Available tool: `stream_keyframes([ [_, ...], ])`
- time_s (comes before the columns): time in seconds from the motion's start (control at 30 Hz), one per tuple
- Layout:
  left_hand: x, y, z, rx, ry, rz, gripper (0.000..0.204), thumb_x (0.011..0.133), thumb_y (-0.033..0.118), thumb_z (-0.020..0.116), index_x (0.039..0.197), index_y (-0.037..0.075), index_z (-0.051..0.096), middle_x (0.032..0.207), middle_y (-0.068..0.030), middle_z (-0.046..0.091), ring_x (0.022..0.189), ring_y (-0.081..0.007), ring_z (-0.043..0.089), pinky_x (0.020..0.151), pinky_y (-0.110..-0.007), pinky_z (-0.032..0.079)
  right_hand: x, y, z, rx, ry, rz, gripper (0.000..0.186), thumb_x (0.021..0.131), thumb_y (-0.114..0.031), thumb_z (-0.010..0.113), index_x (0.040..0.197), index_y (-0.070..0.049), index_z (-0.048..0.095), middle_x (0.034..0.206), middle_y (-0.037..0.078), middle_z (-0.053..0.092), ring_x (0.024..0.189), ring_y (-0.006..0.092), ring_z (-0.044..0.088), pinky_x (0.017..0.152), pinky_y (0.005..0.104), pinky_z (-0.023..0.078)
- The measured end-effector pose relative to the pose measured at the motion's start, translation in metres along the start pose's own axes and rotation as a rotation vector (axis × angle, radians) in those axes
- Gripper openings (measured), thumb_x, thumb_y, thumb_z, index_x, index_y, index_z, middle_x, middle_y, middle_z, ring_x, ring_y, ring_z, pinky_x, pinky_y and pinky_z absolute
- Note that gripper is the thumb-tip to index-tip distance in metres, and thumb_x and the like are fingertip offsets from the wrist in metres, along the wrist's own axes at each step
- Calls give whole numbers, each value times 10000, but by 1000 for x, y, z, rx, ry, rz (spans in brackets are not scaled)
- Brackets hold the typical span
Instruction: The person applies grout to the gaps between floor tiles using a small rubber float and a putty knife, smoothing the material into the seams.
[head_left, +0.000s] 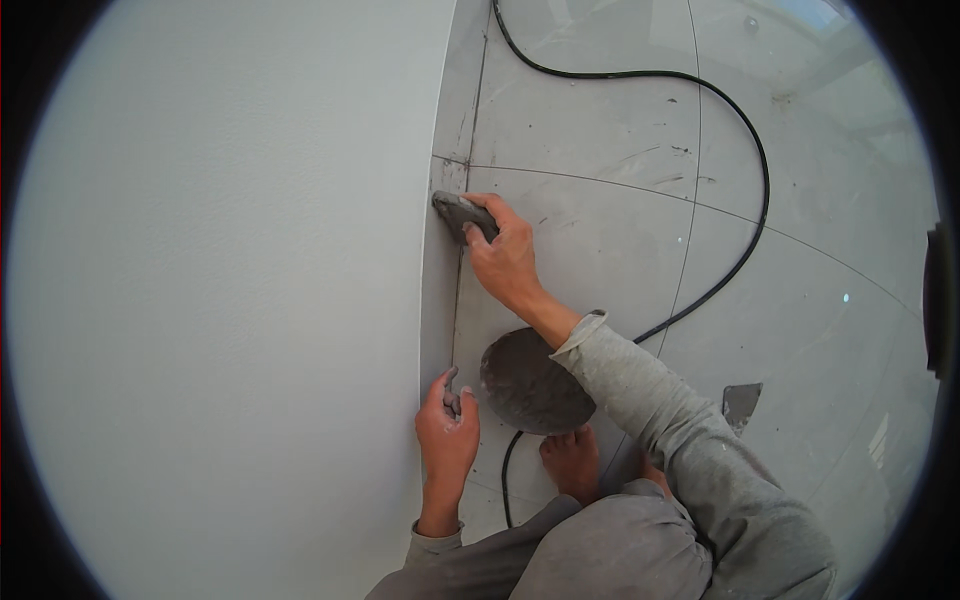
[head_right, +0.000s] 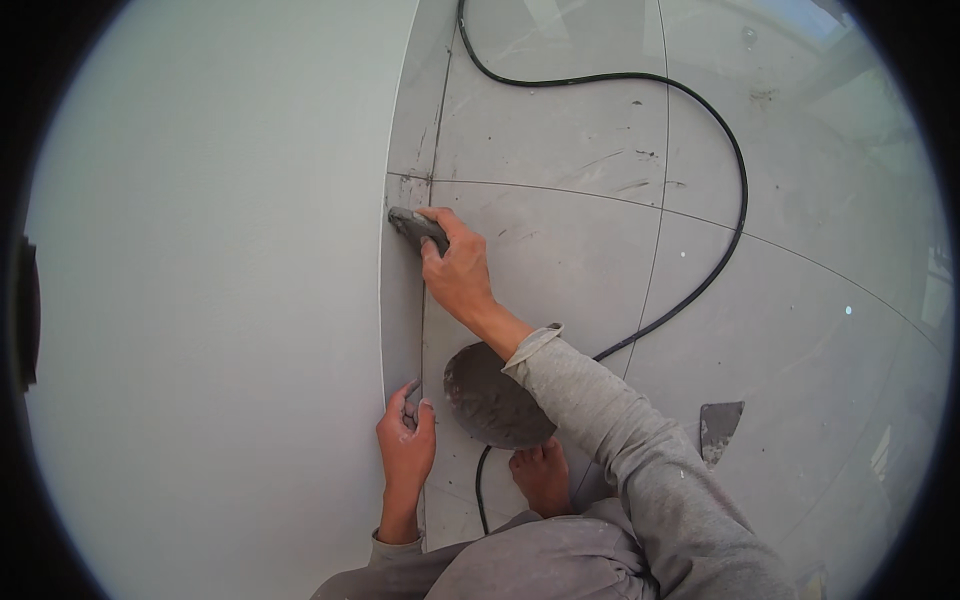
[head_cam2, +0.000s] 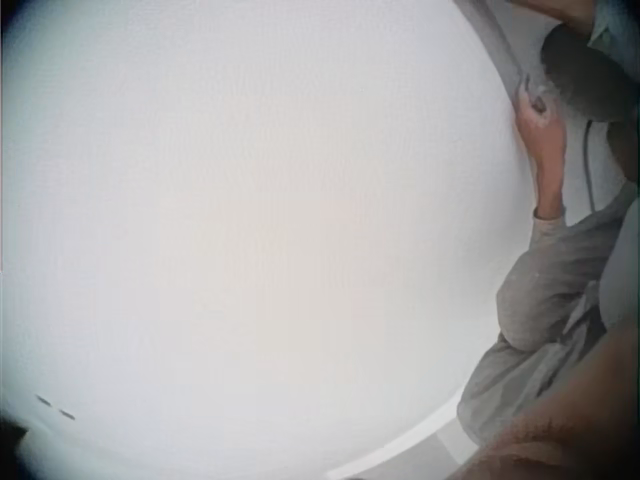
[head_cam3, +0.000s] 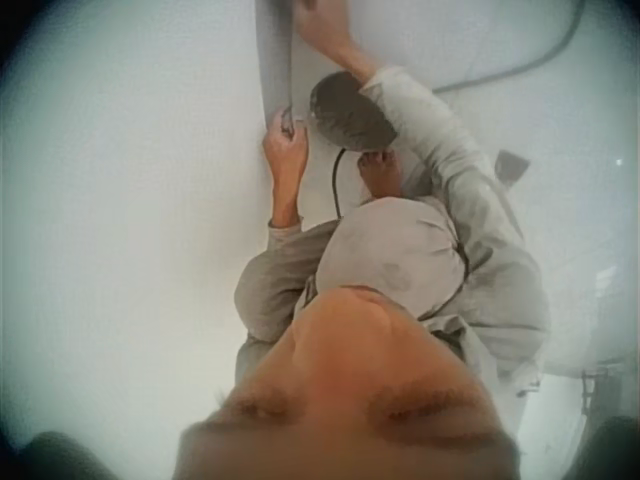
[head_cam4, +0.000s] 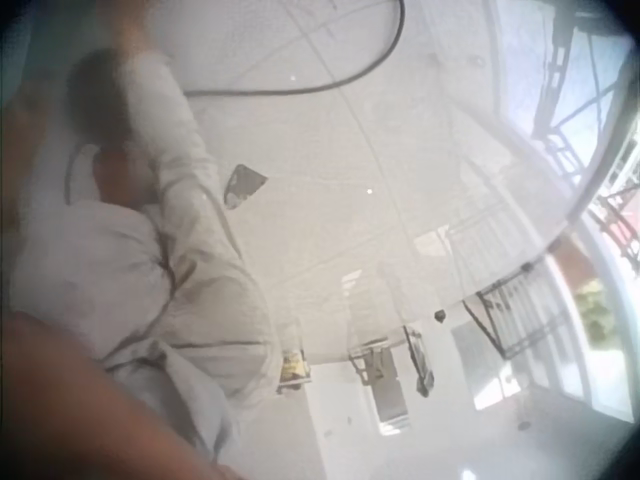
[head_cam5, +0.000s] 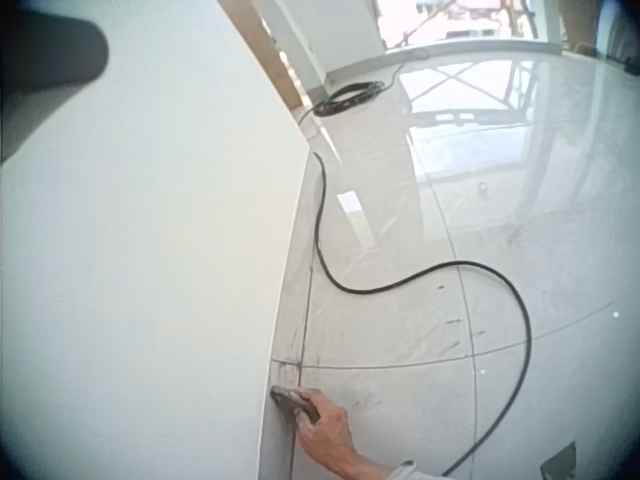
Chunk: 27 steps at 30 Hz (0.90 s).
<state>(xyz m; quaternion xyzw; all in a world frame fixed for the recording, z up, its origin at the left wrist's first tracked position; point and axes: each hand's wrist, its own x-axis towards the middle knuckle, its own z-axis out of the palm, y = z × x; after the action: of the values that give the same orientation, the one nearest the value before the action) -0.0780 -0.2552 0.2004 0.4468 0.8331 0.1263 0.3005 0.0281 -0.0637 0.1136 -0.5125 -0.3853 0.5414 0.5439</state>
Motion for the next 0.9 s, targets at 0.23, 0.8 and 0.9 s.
stream_keyframes([
  [0.23,-10,-5,9,-55,-8,-6,392,945,130,651,1303,-31,652,705,-20,546,634,-103,492,628,-284,442,14,-22,-46,-135,70,27,427,868,-73,669,1268,71,630,1085,247,732,1033,339,718,936,400,546],
  [0.8,-9,6,3,-112,-3,-30,386,961,101,617,1322,-35,632,719,21,529,642,-54,459,614,-238,415,17,-8,-9,-154,44,-51,413,887,-29,667,1287,60,614,1092,269,721,1027,402,704,924,424,540],
  [0.9,-9,8,5,-117,-9,-43,388,962,106,616,1323,-35,630,719,18,534,645,-58,464,619,-245,421,20,-11,-8,-190,72,-6,410,877,-23,656,1273,74,608,1110,285,714,1060,452,685,948,466,528],
])
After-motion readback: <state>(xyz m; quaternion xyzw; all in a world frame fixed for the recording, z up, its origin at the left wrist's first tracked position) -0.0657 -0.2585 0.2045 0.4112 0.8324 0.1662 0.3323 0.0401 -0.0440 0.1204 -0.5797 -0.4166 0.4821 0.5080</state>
